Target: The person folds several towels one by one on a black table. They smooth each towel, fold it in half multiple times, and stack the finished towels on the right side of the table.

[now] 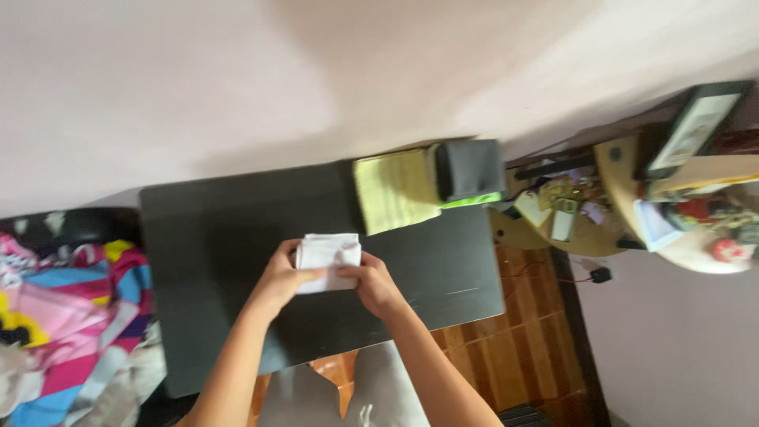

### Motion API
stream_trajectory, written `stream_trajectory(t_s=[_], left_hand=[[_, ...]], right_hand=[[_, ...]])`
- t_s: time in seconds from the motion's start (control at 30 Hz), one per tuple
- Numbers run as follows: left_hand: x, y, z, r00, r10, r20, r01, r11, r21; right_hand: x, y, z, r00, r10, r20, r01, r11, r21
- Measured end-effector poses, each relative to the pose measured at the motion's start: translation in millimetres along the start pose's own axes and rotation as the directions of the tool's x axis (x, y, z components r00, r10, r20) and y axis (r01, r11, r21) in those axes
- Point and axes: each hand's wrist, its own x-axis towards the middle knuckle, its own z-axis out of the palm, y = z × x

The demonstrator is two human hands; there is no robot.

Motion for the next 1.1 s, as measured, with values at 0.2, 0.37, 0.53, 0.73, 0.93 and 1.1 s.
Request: stream_trajectory(t_s=[0.2,0.37,0.53,0.73,0.93,1.1], left_hand=[[26.6,63.0,148.5,0.976,0.184,0.115,-0.187,0.982,0.019],[74.4,116.3,253.3,0.895,0.443,-0.047,-0.436,0.893,0.11],[124.0,128.2,298.2,0.879,0.43,-0.204,-0.364,0.884,0.294],[136.2,112.0,292.5,0.887,0.394,-0.239,-0.3,0.887,0.35],[122.1,101.9,290.4,0.812,0.507,-0.288,-0.415,0.849,0.326],[129.7,106.3,286.7,0.838,0.469,-0.278,-0.367,0.862,0.35]], right_hand=[[-32.4,-114.6,-92.5,0.895,-0.368,-0.252,0.289,0.909,-0.302],[-17.6,-215.6,-153.7,0.727,-0.58,-0.368,0.204,0.694,-0.69],[20.8,-248.3,-176.0,0.704,-0.59,-0.395,0.112,0.641,-0.759],[38.2,-238.2,-180.0,0.709,-0.622,-0.332,0.15,0.593,-0.791],[35.7,-228.9,-175.5,0.583,-0.795,-0.168,0.121,0.289,-0.95],[46.5,-211.7,-172.2,0.304,-0.953,-0.002,0.113,0.038,-0.993]])
